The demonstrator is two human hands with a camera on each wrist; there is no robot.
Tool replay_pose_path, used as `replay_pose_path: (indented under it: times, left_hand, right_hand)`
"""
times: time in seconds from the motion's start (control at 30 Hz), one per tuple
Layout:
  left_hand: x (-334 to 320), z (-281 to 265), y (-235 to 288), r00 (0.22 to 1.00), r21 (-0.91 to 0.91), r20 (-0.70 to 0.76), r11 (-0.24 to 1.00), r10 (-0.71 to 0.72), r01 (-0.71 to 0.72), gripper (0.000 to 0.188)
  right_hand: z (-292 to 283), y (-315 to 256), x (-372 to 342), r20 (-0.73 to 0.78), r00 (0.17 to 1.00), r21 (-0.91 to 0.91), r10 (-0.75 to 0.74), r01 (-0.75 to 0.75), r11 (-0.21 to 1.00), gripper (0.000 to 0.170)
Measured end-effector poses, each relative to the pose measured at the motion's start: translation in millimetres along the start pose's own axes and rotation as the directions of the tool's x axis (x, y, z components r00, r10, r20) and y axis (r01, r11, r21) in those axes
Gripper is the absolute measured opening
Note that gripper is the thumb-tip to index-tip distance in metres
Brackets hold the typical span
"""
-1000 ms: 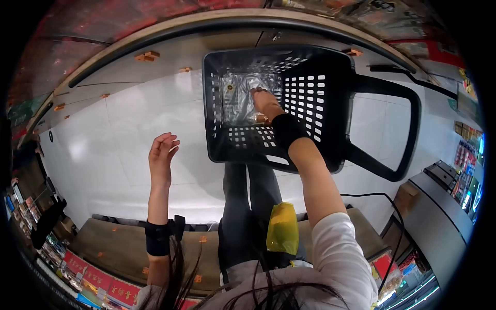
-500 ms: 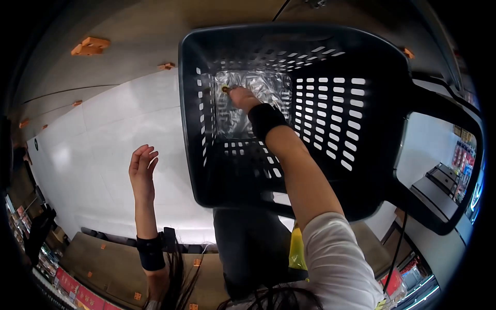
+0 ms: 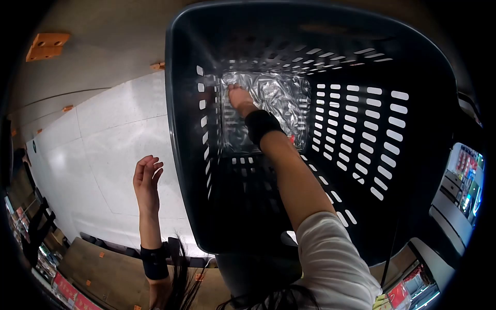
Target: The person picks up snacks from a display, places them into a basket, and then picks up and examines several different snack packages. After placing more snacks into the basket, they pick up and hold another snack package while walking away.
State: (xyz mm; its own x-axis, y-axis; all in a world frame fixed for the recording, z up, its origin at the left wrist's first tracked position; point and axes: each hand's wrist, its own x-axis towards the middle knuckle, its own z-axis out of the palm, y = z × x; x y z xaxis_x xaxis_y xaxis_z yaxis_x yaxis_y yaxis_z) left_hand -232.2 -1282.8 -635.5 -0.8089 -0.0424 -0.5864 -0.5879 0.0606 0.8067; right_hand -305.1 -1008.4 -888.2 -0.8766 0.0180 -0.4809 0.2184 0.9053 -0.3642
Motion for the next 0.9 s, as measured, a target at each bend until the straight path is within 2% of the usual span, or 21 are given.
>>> replay_pose_path:
  times: [0.1, 0.2, 0.3, 0.33, 0.47, 0.57, 0.7, 0.73, 0.83, 0.87, 0.9]
  left_hand:
    - [1, -2, -4, 1.000, -0.001, -0.003, 1.000, 0.002, -0.002, 0.023]
    - [-3, -1, 3, 1.000, 0.013, -0.011, 1.000, 0.005, -0.005, 0.023]
    - [-19, 0, 21, 1.000, 0.011, -0.009, 1.000, 0.002, -0.002, 0.022]
    - [-36, 0, 38, 1.000, 0.006, -0.006, 1.000, 0.000, 0.000, 0.022]
    - [-74, 2, 84, 1.000, 0.000, 0.002, 1.000, 0.011, -0.011, 0.021]
    - [-104, 0, 122, 1.000, 0.013, -0.005, 1.000, 0.024, -0.024, 0.021]
    - [-139, -5, 169, 0.998, 0.021, 0.003, 0.998, 0.057, -0.057, 0.021]
    - [-148, -5, 180, 0.998, 0.019, 0.009, 0.998, 0.058, -0.058, 0.021]
    - [-174, -6, 215, 0.997, 0.013, 0.036, 0.997, 0.070, -0.071, 0.022]
    - [-182, -6, 226, 0.996, 0.013, 0.048, 0.997, 0.076, -0.077, 0.022]
    - [-190, -6, 239, 0.995, 0.012, 0.061, 0.996, 0.083, -0.084, 0.023]
  right_hand:
    - [6, 0, 1, -0.041, 0.999, -0.032, 0.027, -0.029, 0.999, 0.032]
    - [-4, 4, -4, -0.046, 0.999, 0.030, 0.023, -0.022, 0.999, 0.031]
    - [-34, 1, -18, 0.035, 0.996, -0.035, 0.084, -0.083, 0.996, 0.022]
    - [-53, 1, -29, 0.020, 0.991, -0.034, 0.131, -0.131, 0.991, 0.020]
    - [-117, -15, -74, 0.044, 0.990, 0.004, 0.131, -0.131, 0.991, 0.025]
    - [-158, -28, -102, 0.004, 0.990, 0.034, 0.138, -0.138, 0.990, 0.031]
    - [-205, -42, -138, 0.012, 0.987, 0.042, 0.160, -0.160, 0.986, 0.031]
    - [-215, -47, -149, -0.042, 0.985, 0.035, 0.166, -0.165, 0.986, 0.028]
    - [-251, -56, -182, -0.082, 0.994, -0.017, 0.074, -0.075, 0.997, 0.027]
    - [-233, -39, -181, -0.171, 0.985, 0.032, -0.019, 0.025, 0.999, 0.026]
    - [-249, -47, -198, -0.156, 0.988, 0.156, 0.011, 0.013, 0.988, 0.024]
